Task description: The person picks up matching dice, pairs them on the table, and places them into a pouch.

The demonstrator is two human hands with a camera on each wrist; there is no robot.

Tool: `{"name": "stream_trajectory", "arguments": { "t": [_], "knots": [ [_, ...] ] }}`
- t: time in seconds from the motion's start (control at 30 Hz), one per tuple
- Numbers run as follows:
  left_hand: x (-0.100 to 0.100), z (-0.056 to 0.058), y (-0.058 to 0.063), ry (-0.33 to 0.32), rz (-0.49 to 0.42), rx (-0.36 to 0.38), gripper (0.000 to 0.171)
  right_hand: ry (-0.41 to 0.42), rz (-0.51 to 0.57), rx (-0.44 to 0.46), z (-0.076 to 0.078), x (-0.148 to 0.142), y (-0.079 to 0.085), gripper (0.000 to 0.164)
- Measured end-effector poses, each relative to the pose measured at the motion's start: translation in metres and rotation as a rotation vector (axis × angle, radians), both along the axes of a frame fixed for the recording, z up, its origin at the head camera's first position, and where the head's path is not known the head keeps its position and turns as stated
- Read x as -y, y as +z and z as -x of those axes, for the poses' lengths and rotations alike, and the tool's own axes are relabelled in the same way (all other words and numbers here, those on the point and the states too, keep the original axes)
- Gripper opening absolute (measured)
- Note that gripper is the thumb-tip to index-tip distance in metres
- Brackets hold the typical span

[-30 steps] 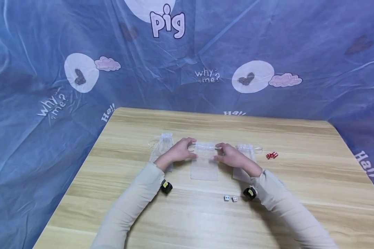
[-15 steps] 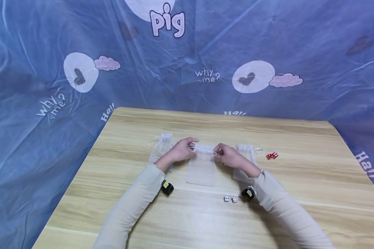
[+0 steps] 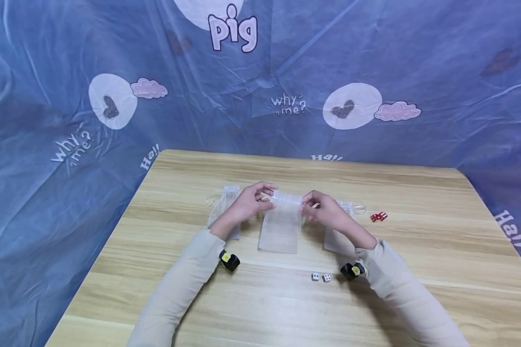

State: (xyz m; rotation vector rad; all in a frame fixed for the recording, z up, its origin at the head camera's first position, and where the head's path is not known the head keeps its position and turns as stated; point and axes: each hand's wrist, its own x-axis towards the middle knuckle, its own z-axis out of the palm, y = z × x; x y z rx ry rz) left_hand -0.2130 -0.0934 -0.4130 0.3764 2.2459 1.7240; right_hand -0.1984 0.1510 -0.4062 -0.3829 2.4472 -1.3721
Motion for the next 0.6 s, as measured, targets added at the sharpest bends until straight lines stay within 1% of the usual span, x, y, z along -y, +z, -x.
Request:
{"name": "stream_trajectory", "arguments": {
  "t": [0.13,0.27,0.43,0.6],
  "knots": [
    [0.003,-0.004,0.005,-0.021,0.000,-0.073,0.045,-0.025,-0.004,-0.066,-0.004,-0.001,0.008,0.023],
    [0.005,-0.009,0.009,-0.065,0.025,-0.129,0.041,-0.042,-0.019,-0.135,-0.008,-0.001,0.012,0.017],
    [0.007,-0.016,0.012,-0.107,0.053,-0.174,0.037,-0.031,-0.036,-0.190,-0.014,-0.003,0.016,0.013],
    [0.008,-0.022,0.015,-0.125,0.038,-0.201,0.035,-0.014,-0.037,-0.266,-0.021,-0.003,0.020,0.011]
  ]
}}
